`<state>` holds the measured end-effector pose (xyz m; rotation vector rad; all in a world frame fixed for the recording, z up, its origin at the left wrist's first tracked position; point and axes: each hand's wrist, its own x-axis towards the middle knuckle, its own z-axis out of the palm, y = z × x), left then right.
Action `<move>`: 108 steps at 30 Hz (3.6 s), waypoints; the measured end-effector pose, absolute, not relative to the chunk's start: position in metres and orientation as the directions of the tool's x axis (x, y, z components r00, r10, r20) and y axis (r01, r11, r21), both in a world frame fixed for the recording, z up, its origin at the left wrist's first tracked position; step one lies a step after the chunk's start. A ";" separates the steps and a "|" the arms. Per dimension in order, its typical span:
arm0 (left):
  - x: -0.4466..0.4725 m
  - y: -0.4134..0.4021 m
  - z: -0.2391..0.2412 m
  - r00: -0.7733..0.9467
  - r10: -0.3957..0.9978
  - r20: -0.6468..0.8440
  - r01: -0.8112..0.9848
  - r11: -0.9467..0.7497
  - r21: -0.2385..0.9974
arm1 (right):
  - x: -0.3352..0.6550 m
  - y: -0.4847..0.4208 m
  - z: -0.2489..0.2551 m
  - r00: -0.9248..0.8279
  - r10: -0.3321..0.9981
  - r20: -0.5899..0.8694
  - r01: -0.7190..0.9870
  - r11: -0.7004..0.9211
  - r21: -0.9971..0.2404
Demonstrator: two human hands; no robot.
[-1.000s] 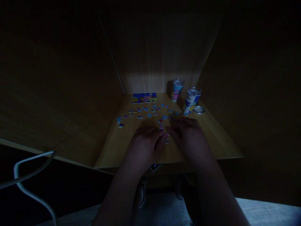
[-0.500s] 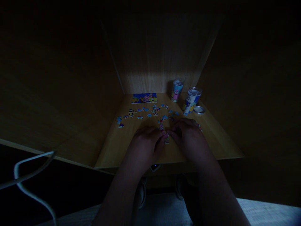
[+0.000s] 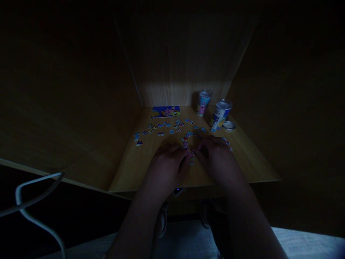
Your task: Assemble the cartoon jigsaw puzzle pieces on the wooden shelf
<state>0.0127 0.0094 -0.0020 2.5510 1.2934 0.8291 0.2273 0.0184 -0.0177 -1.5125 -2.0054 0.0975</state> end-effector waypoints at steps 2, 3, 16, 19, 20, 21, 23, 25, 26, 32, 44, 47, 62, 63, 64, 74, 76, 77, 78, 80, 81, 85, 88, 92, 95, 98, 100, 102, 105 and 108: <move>0.013 0.010 -0.002 0.475 0.781 0.405 0.696 -0.615 0.370 | 0.227 0.018 -0.017 -0.152 0.892 0.425 0.845 0.341 -0.413; 0.013 0.010 -0.002 0.475 0.780 0.406 0.698 -0.616 0.366 | 0.227 0.018 -0.017 -0.149 0.893 0.424 0.845 0.338 -0.415; 0.014 0.009 -0.001 0.481 0.784 0.393 0.705 -0.612 0.358 | 0.228 0.019 -0.019 -0.162 0.880 0.446 0.844 0.358 -0.399; 0.014 0.009 -0.001 0.481 0.783 0.394 0.703 -0.613 0.361 | 0.227 0.019 -0.018 -0.166 0.887 0.431 0.838 0.357 -0.412; 0.014 0.009 -0.002 0.480 0.784 0.393 0.702 -0.612 0.365 | 0.227 0.019 -0.018 -0.167 0.891 0.422 0.835 0.355 -0.420; 0.014 0.009 -0.002 0.478 0.786 0.393 0.701 -0.611 0.368 | 0.227 0.018 -0.018 -0.166 0.895 0.414 0.832 0.352 -0.429; 0.014 0.009 -0.002 0.472 0.788 0.394 0.701 -0.607 0.375 | 0.227 0.018 -0.018 -0.162 0.902 0.400 0.825 0.346 -0.447; 0.015 0.009 -0.001 0.466 0.792 0.394 0.703 -0.602 0.378 | 0.227 0.017 -0.018 -0.154 0.901 0.405 0.821 0.345 -0.456; 0.015 0.009 -0.001 0.466 0.792 0.394 0.704 -0.602 0.377 | 0.227 0.018 -0.018 -0.155 0.899 0.411 0.819 0.349 -0.456; 0.014 0.010 -0.001 0.475 0.791 0.387 0.712 -0.603 0.358 | 0.229 0.020 -0.020 -0.224 0.879 0.420 0.813 0.407 -0.417; 0.014 0.008 -0.001 0.510 0.757 0.408 0.693 -0.643 0.326 | 0.226 0.018 -0.015 -0.226 0.880 0.417 0.777 0.421 -0.468; 0.014 0.008 -0.001 0.519 0.747 0.415 0.682 -0.655 0.326 | 0.226 0.018 -0.015 -0.226 0.873 0.432 0.767 0.433 -0.473; 0.015 0.007 0.000 0.516 0.765 0.385 0.693 -0.637 0.337 | 0.226 0.016 -0.013 -0.212 0.884 0.416 0.762 0.416 -0.495; 0.014 0.007 -0.001 0.515 0.764 0.389 0.691 -0.639 0.338 | 0.225 0.016 -0.013 -0.211 0.884 0.416 0.764 0.415 -0.494; 0.014 0.007 -0.001 0.515 0.762 0.392 0.689 -0.640 0.339 | 0.225 0.016 -0.012 -0.212 0.884 0.416 0.765 0.415 -0.492; 0.016 0.008 0.001 0.502 0.777 0.381 0.700 -0.623 0.350 | 0.226 0.016 -0.013 -0.224 0.891 0.395 0.788 0.404 -0.465; 0.017 0.008 0.000 0.495 0.781 0.381 0.711 -0.616 0.340 | 0.226 0.016 -0.012 -0.224 0.891 0.396 0.794 0.402 -0.457; 0.017 0.008 0.000 0.494 0.782 0.381 0.715 -0.614 0.334 | 0.226 0.016 -0.012 -0.224 0.891 0.396 0.794 0.402 -0.455; 0.017 0.008 -0.001 0.494 0.783 0.378 0.718 -0.612 0.330 | 0.226 0.016 -0.012 -0.224 0.891 0.396 0.795 0.402 -0.454; 0.017 0.008 -0.001 0.497 0.784 0.372 0.720 -0.612 0.327 | 0.226 0.016 -0.012 -0.225 0.890 0.396 0.796 0.402 -0.453; 0.017 0.008 -0.001 0.499 0.783 0.371 0.719 -0.613 0.328 | 0.226 0.016 -0.012 -0.227 0.889 0.398 0.795 0.405 -0.451; 0.016 0.008 0.001 0.502 0.782 0.370 0.716 -0.616 0.330 | 0.227 0.017 -0.015 -0.261 0.876 0.406 0.793 0.434 -0.428; 0.016 0.008 0.001 0.509 0.769 0.386 0.706 -0.630 0.325 | 0.228 0.017 -0.016 -0.279 0.876 0.394 0.797 0.440 -0.414; 0.015 0.008 0.000 0.502 0.765 0.403 0.701 -0.633 0.329 | 0.228 0.018 -0.016 -0.258 0.881 0.397 0.788 0.430 -0.440; 0.016 0.007 0.000 0.493 0.777 0.392 0.707 -0.620 0.340 | 0.228 0.018 -0.016 -0.247 0.881 0.403 0.772 0.430 -0.468; 0.016 0.007 0.001 0.495 0.780 0.382 0.709 -0.617 0.340 | 0.229 0.018 -0.016 -0.235 0.883 0.406 0.778 0.422 -0.466; 0.016 0.007 0.001 0.498 0.781 0.377 0.708 -0.617 0.344 | 0.229 0.018 -0.016 -0.230 0.877 0.423 0.787 0.423 -0.449; 0.016 0.007 0.000 0.498 0.781 0.376 0.706 -0.617 0.347 | 0.230 0.018 -0.017 -0.229 0.866 0.444 0.790 0.432 -0.435; 0.016 0.008 -0.001 0.493 0.779 0.387 0.704 -0.619 0.349 | 0.229 0.018 -0.017 -0.235 0.857 0.458 0.783 0.446 -0.433; 0.016 0.008 -0.002 0.490 0.781 0.387 0.709 -0.616 0.344 | 0.229 0.018 -0.016 -0.252 0.855 0.453 0.771 0.460 -0.440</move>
